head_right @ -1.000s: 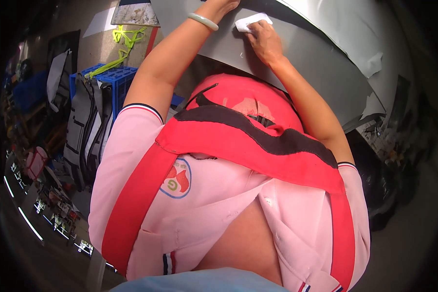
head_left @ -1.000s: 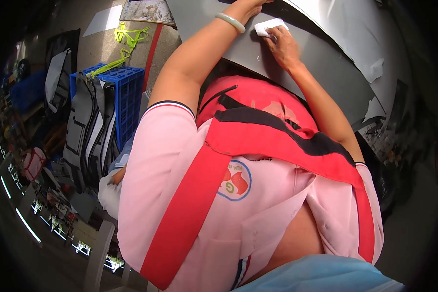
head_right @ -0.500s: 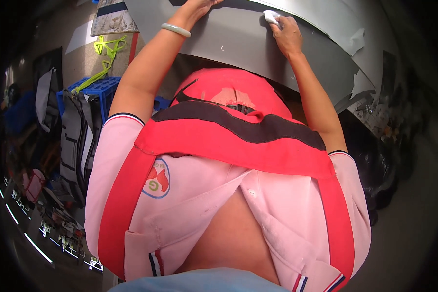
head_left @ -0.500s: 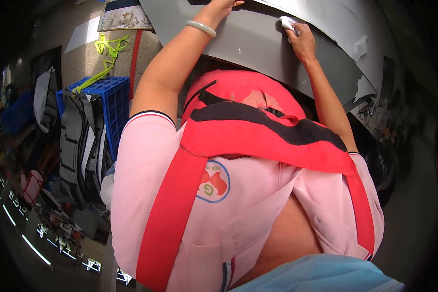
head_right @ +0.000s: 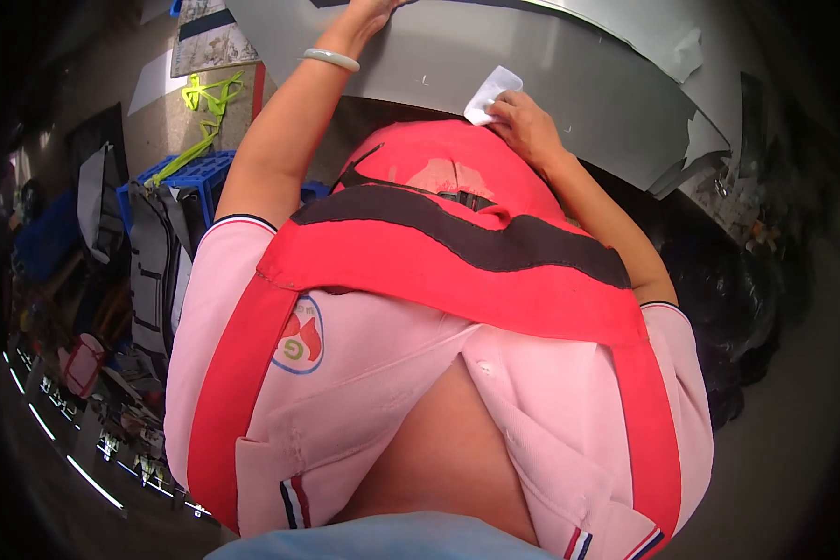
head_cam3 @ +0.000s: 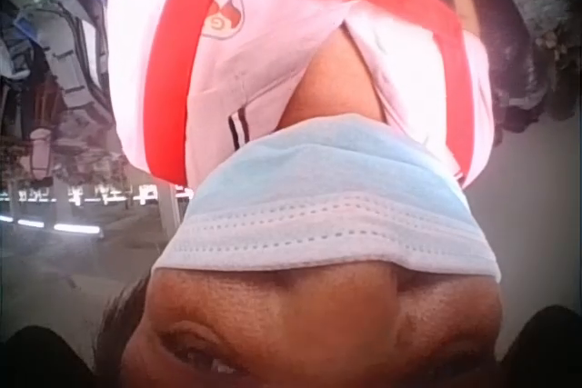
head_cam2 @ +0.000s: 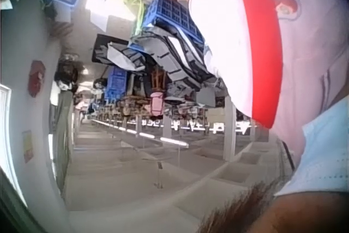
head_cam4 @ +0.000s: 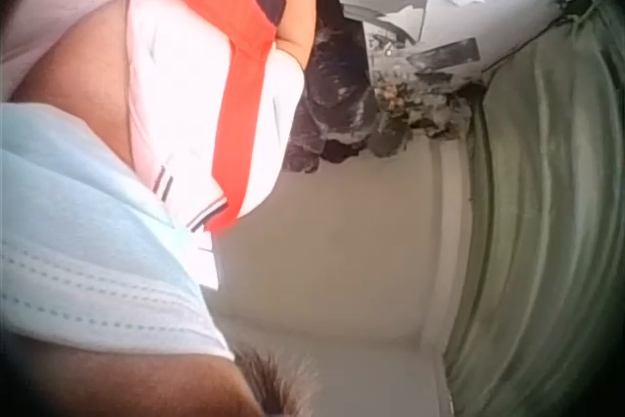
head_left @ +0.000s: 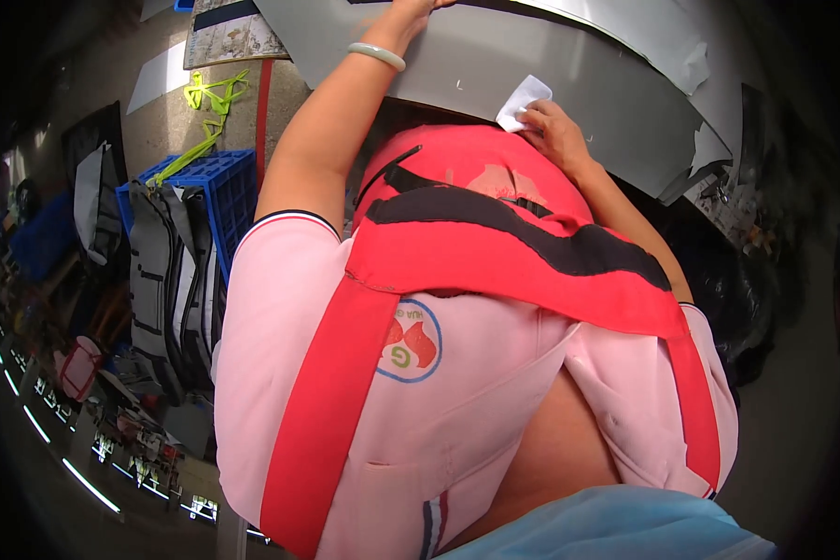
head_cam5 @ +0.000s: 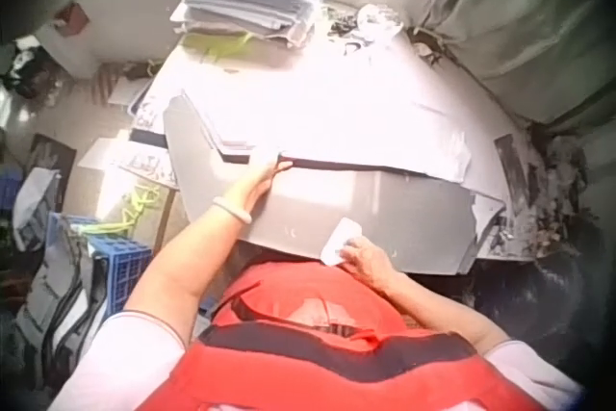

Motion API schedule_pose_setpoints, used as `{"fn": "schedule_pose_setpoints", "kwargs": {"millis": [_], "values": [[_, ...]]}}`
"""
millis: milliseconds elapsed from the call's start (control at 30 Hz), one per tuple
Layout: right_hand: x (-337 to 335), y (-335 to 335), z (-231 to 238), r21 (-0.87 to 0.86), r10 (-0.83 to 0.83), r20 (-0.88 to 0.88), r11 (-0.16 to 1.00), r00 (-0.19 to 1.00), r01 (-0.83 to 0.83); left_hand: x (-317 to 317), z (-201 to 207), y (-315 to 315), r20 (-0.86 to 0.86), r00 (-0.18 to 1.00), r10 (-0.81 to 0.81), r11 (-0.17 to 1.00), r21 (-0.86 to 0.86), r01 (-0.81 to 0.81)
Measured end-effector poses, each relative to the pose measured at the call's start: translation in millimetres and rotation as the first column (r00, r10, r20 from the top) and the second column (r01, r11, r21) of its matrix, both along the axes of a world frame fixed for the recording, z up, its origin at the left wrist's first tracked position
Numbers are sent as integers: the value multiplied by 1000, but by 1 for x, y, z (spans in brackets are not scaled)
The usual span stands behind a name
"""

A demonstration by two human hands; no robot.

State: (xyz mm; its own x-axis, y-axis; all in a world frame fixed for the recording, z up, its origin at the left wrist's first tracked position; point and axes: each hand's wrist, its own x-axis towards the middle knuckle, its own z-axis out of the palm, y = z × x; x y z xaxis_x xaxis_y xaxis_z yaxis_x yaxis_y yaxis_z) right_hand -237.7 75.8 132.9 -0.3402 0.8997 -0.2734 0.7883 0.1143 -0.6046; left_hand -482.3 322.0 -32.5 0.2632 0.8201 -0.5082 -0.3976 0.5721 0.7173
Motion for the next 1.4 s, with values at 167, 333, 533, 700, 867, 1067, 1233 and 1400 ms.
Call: {"fn": "schedule_pose_setpoints", "kwargs": {"millis": [167, 333, 533, 700, 867, 1067, 1233, 1400], "values": [[28, -31, -13, -319, -3, 139, 947, 990, 47, 18, 70, -19, -130, 970, 206, 977, -35, -212], [59, -21, -23, -209, -108, -80, 974, 991, 89, 40, 76, -20, -308, 950, 45, 997, -39, -59], [11, 32, -1, 25, 131, -128, 991, 983, -128, 29, 80, -29, -418, 898, 139, 987, 126, -94], [-19, 47, 18, 109, 74, -107, 992, 991, -63, 16, 125, -63, -366, 928, -68, 997, 19, 80], [-59, 66, 43, -15, -13, -149, 1000, 989, 11, -65, 145, -90, -482, 874, 64, 965, 254, 70], [-104, 112, 29, -81, -77, -223, 995, 972, 60, -178, 80, -122, -790, 316, 525, 849, 462, -257], [-159, 144, -2, 68, 162, -113, 986, 980, -155, -180, 63, -144, -588, 655, 473, 870, 196, -453], [-218, 159, -13, 350, 432, 49, 837, 900, -421, -176, 58, -155, -478, 766, 431, 901, 177, -396]]}}
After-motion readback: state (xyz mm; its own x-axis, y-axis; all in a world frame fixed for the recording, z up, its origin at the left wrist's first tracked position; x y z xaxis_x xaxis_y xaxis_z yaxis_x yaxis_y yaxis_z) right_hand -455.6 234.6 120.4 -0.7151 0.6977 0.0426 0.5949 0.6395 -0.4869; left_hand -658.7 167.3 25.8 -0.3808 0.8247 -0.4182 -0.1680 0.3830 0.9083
